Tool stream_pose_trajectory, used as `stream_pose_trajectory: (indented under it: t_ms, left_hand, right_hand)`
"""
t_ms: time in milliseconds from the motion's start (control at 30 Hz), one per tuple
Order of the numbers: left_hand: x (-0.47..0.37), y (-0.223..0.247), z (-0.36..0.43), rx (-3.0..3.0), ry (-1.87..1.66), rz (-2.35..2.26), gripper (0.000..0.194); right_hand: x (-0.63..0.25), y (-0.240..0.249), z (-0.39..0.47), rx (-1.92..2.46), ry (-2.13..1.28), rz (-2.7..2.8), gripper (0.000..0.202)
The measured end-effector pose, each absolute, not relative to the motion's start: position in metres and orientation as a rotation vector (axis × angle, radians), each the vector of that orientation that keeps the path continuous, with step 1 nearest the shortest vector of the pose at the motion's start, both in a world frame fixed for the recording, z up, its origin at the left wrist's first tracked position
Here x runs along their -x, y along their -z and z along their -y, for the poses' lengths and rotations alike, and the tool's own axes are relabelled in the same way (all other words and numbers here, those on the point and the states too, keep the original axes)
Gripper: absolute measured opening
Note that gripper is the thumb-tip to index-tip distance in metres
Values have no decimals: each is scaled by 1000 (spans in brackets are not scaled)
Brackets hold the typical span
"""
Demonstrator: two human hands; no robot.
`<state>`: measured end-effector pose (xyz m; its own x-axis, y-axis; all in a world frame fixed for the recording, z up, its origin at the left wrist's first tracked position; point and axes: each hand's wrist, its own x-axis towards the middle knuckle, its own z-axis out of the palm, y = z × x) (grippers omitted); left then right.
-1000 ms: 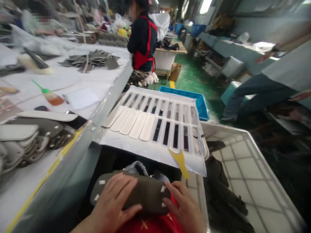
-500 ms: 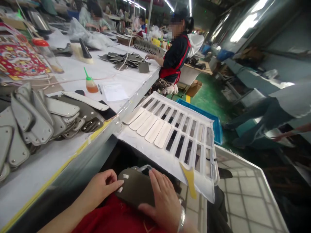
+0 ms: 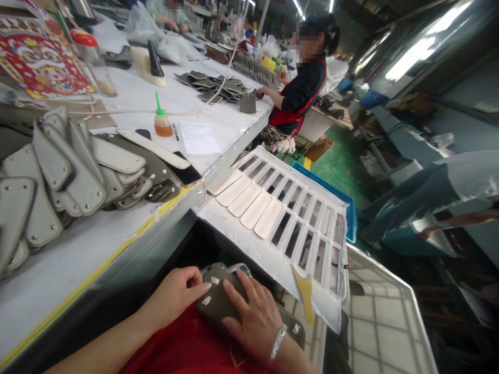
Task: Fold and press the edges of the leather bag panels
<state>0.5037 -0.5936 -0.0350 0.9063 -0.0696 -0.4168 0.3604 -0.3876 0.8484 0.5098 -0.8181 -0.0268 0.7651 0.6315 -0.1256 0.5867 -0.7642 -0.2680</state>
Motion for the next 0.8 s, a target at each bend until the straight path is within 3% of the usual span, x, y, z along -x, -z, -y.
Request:
stream_pose_trajectory:
  t_ms: [433,567,667,800]
  left_hand:
    - [-506,36,589,-2029,407,-126,29]
    - [-513,34,587,-2076,365,-27,16]
    - [-517,35,586,-2016,407,68,32]
    - [-519,42,586,-1989,441,98,31]
  right_hand:
    - [-509,21,803,2767,-347,918,59]
    - [-503,23,798,2724,-274,830,52]
    - [-503,23,795,2687,-316,742,66]
    - [-509,22,790,2659,-399,658,92]
